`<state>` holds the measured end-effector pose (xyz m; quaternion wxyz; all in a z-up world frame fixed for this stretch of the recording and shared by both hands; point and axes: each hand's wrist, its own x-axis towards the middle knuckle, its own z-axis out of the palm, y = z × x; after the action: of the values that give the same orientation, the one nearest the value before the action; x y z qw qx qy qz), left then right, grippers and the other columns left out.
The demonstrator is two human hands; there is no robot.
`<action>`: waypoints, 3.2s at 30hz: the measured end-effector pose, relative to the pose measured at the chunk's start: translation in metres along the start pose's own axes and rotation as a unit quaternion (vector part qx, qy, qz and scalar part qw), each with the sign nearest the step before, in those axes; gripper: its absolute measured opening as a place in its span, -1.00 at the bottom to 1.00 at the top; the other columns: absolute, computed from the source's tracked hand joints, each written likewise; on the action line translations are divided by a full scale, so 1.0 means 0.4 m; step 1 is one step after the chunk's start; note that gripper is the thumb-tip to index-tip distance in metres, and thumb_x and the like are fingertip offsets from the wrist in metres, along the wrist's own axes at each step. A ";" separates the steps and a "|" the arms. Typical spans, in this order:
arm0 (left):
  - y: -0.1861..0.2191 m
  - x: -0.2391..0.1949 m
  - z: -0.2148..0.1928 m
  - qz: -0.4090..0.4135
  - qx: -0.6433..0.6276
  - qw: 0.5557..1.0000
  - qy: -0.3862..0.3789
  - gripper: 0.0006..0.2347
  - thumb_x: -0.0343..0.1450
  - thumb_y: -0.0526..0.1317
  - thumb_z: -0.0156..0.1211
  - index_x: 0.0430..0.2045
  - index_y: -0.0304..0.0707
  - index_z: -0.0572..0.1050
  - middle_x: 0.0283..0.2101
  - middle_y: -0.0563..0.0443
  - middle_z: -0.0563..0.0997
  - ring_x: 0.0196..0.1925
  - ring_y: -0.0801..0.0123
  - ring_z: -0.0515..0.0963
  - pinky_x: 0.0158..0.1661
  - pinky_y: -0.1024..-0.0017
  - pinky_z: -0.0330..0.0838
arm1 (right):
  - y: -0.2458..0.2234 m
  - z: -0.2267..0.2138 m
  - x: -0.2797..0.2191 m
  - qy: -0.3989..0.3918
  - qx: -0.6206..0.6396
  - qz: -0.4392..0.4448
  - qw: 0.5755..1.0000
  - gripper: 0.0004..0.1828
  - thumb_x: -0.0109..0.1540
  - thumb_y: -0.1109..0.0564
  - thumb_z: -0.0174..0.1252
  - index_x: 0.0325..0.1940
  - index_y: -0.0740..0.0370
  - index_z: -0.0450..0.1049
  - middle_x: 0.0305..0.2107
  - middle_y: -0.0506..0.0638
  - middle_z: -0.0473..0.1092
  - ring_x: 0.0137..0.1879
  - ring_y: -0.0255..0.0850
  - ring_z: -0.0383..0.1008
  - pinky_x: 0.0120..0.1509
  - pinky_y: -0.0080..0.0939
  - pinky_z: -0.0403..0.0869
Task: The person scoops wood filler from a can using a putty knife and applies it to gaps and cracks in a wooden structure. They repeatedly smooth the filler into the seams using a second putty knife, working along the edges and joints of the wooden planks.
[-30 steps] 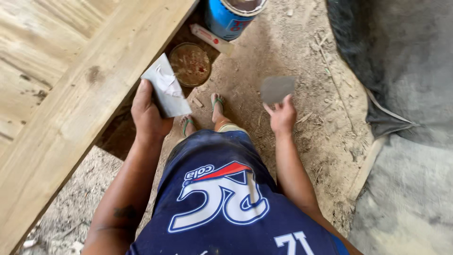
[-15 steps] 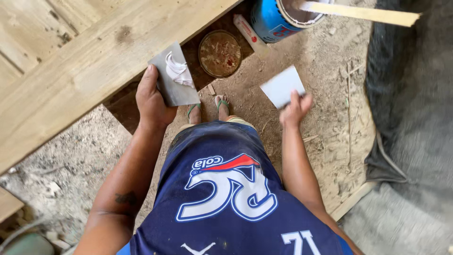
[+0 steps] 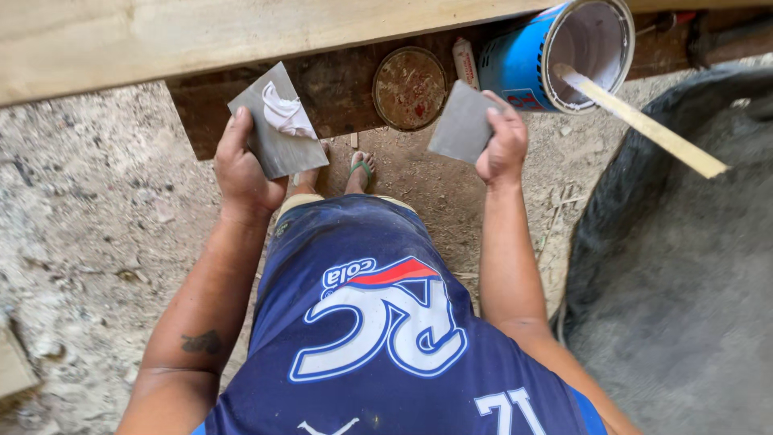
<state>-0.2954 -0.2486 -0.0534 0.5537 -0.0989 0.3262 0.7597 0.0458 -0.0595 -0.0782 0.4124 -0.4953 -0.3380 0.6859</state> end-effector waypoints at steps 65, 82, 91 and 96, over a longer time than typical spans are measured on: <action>0.043 -0.012 0.277 0.286 0.445 0.730 -0.433 -0.62 0.56 -0.51 -0.01 0.32 -0.46 0.26 0.26 -0.29 0.49 0.33 0.15 0.52 0.31 0.31 0.39 | -0.314 0.534 -0.386 -0.042 -0.639 -0.455 0.619 -0.64 0.09 0.40 0.32 -0.04 0.25 0.64 -0.27 0.02 0.46 -0.13 -0.06 0.46 -0.07 -0.05 0.47; 0.089 0.009 0.284 0.299 0.385 0.731 -0.478 -0.62 0.58 -0.48 0.03 0.34 -0.41 0.26 0.33 -0.30 0.42 0.39 0.01 0.46 0.38 0.29 0.33 | -0.307 0.568 -0.386 0.004 -0.618 -0.473 0.628 -0.70 0.15 0.42 0.32 -0.03 0.32 0.63 -0.30 0.04 0.47 -0.20 -0.13 0.48 -0.18 -0.16 0.51; 0.106 0.008 0.297 0.321 0.389 0.720 -0.476 -0.59 0.57 -0.48 0.06 0.35 -0.42 0.24 0.36 -0.33 0.37 0.44 -0.07 0.41 0.41 0.27 0.30 | -0.330 0.609 -0.398 0.010 -0.569 -0.449 0.689 -0.64 0.14 0.48 0.29 -0.01 0.29 0.64 -0.25 0.04 0.47 -0.17 -0.15 0.53 -0.16 -0.18 0.52; 0.102 0.002 0.301 0.292 0.383 0.738 -0.472 -0.59 0.58 -0.47 0.09 0.36 -0.38 0.25 0.37 -0.30 0.37 0.43 -0.01 0.43 0.34 0.36 0.32 | -0.328 0.621 -0.415 -0.075 -0.547 -0.465 0.692 -0.59 0.08 0.48 0.25 -0.01 0.27 0.63 -0.23 0.04 0.47 -0.13 -0.10 0.56 -0.08 -0.14 0.55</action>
<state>-0.3074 -0.1823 0.0544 0.3791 0.5934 0.2992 0.6440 -0.1338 -0.1660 0.1723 0.3078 -0.3601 -0.8703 0.1347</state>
